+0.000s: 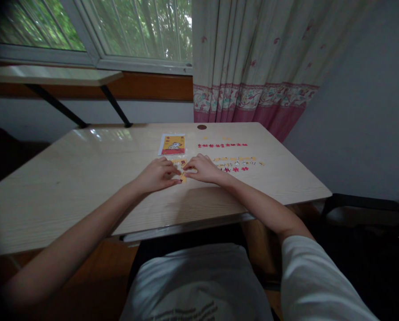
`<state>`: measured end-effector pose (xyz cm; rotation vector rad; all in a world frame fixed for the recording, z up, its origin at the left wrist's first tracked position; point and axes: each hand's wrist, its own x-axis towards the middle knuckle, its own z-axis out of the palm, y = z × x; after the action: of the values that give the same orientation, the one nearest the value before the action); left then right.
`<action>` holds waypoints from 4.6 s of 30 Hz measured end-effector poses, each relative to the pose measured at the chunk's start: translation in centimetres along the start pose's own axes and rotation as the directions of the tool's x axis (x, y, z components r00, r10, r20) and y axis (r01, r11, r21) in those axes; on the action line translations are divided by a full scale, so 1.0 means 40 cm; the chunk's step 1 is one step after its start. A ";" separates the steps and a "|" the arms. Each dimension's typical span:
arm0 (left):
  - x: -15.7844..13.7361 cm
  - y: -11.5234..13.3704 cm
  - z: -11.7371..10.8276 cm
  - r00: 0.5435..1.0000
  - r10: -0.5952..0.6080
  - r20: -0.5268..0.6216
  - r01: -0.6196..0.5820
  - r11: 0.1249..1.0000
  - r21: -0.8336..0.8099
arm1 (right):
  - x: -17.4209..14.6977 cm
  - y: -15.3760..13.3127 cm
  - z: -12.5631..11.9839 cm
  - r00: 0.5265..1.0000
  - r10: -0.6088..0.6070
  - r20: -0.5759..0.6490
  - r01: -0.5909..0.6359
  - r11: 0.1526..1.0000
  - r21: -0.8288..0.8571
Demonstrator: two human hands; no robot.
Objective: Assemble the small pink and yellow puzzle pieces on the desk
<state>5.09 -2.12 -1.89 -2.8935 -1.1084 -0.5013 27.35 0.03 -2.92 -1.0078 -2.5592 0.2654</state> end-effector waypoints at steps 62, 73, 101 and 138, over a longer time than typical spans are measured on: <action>0.002 0.004 -0.003 0.997 -0.047 0.067 0.042 0.997 0.067 | 0.001 -0.020 -0.009 0.994 0.110 0.021 -0.109 0.992 -0.070; 0.004 0.004 0.004 0.999 -0.042 0.033 0.041 0.998 0.044 | 0.028 -0.030 -0.013 0.983 0.164 0.084 -0.154 0.982 -0.108; 0.006 0.031 -0.012 0.997 -0.041 0.064 0.040 0.999 0.026 | 0.035 -0.053 -0.039 0.954 0.233 0.188 -0.243 0.970 0.029; -0.004 0.026 -0.015 0.997 -0.042 0.066 0.043 0.999 -0.014 | 0.081 -0.062 -0.078 0.851 0.349 0.393 -0.379 0.925 -0.001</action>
<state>5.47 -3.06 -1.25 -2.9257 -1.1813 -0.4195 24.93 0.58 1.59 -1.5449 -2.6428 0.7284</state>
